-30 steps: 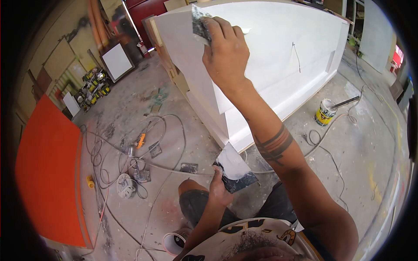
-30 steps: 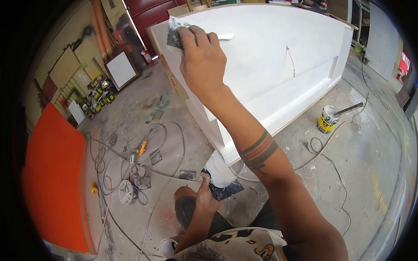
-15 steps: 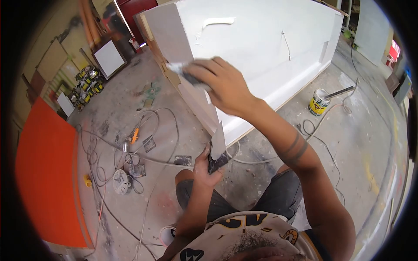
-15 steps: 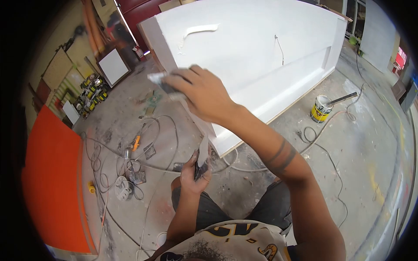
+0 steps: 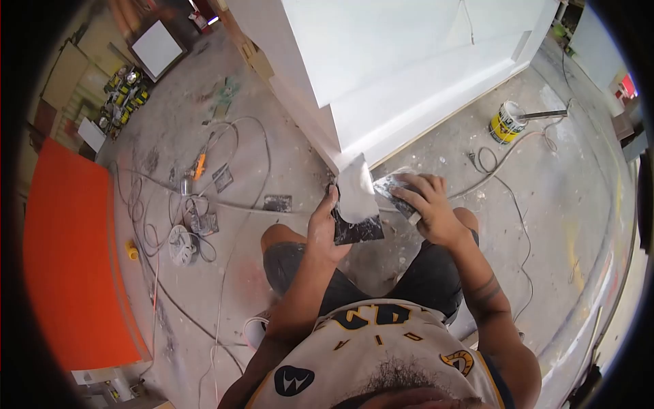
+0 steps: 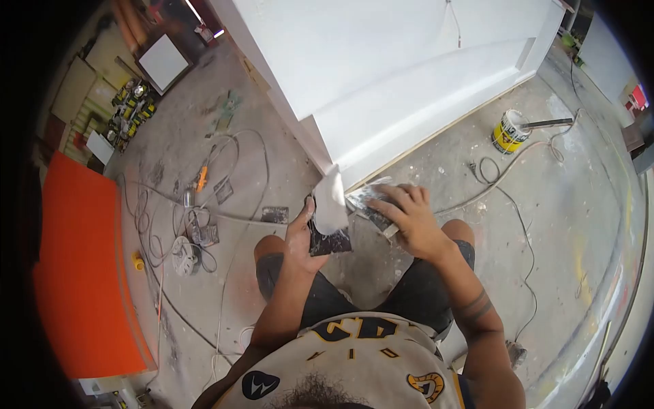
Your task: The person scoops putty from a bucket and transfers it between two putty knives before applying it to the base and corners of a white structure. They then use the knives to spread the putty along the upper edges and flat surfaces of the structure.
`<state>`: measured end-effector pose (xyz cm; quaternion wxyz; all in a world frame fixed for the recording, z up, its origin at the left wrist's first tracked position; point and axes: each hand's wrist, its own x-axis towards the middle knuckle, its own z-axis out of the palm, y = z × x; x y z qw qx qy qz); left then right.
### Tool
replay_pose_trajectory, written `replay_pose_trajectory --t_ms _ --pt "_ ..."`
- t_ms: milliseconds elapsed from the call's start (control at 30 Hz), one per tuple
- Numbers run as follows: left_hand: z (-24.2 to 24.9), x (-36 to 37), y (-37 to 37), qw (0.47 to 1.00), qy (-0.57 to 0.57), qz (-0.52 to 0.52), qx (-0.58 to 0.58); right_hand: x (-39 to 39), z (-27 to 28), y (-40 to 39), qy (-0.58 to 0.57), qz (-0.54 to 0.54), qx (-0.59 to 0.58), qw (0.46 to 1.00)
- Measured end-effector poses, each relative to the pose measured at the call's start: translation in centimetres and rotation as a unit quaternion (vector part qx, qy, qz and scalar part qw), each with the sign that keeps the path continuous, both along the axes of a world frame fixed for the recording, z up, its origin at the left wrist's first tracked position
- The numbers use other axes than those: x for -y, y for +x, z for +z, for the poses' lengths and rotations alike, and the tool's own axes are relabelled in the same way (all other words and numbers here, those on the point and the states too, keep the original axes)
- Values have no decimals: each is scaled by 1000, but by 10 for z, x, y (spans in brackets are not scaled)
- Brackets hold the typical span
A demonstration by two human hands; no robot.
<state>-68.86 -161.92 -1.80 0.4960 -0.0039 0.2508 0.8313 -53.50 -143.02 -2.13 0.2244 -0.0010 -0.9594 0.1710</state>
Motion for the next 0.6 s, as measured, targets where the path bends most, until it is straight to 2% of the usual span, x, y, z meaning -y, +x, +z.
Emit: replay_pose_trajectory --t_ms 33,100,133,167,200,233,300,367,433,467,533,600 --pt "-2 -1 1 1000 0 29 -10 -5 -12 7 -5 3 3 1000" --pt "-6 -6 1 996 3 86 -35 -6 -37 18 -173 -71 -60 981" --pt "-9 -11 1 990 25 118 -73 1 -43 20 -175 -70 -59 980" --pt "-12 -15 0 990 22 119 -71 8 -46 22 -430 -133 -133 883" --pt "-17 -20 -1 986 25 146 -74 14 -48 24 -648 -187 -196 712" --pt "-22 -23 -1 982 27 172 -78 17 -47 25 -648 -191 -194 711" --pt "-27 -31 1 983 32 161 -81 22 -42 25 -814 -81 -180 546" --pt "-23 -40 8 985 13 163 -58 35 -51 19 -823 -88 -155 539" --pt "-27 -47 13 990 1 131 -49 45 -58 11 -762 -72 -121 633" --pt "-29 -49 18 994 -13 106 -38 48 -53 8 -761 -71 -122 633" --pt "-34 -54 27 993 -32 88 -68 49 -37 4 -737 -132 18 662" --pt "-38 -58 32 989 -55 55 -123 46 -40 1 -733 -113 24 671"
